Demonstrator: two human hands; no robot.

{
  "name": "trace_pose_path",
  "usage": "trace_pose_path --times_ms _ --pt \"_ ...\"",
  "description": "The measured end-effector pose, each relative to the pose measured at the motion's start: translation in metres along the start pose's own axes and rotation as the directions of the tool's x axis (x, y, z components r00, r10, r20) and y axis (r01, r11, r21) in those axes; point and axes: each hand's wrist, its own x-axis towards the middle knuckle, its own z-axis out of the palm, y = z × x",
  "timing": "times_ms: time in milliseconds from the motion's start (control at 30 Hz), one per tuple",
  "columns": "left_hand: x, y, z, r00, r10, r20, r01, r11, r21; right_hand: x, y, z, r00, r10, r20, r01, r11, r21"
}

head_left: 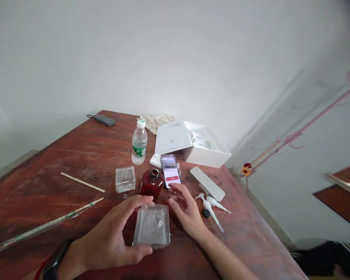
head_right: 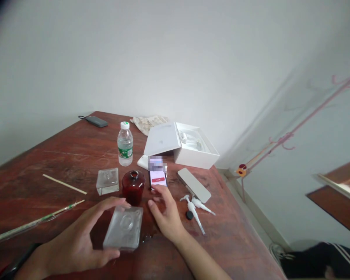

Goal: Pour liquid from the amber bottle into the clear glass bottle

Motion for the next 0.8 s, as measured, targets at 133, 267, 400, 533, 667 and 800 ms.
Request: trace_pose_path --times_ms 133,267,400,533,667,800 --pt "0.000 0.001 0.006 0.999 0.049 -0.011 -0.049 0.998 0.044 -0.004 -0.026 -0.018 0.988 -0.033 0.151 0.027 0.999 0.043" --pt "-0.001 0.000 0.010 0.998 0.037 -0.043 -0.036 0.999 0.010 -0.009 -0.038 -0.016 0.926 -0.102 0.365 0.067 0.992 0.107" --pt "-0.003 -0.001 0.013 0.995 0.006 -0.100 -0.007 1.000 -0.012 -0.018 -0.032 -0.006 0.885 -0.059 0.462 0.000 0.992 0.126" --pt "-0.005 -0.006 0.016 0.991 0.015 -0.135 -0.019 0.999 -0.026 -0.021 -0.027 -0.002 0.906 0.040 0.420 -0.093 0.990 0.107" --pt "-0.006 -0.011 0.019 0.989 -0.017 -0.144 0.003 0.996 -0.094 -0.019 -0.029 -0.002 0.919 0.035 0.394 -0.090 0.988 0.123" --pt "-0.007 -0.010 0.021 0.991 -0.023 -0.131 0.007 0.993 -0.117 -0.018 -0.031 0.000 0.920 0.014 0.391 -0.056 0.994 0.096"
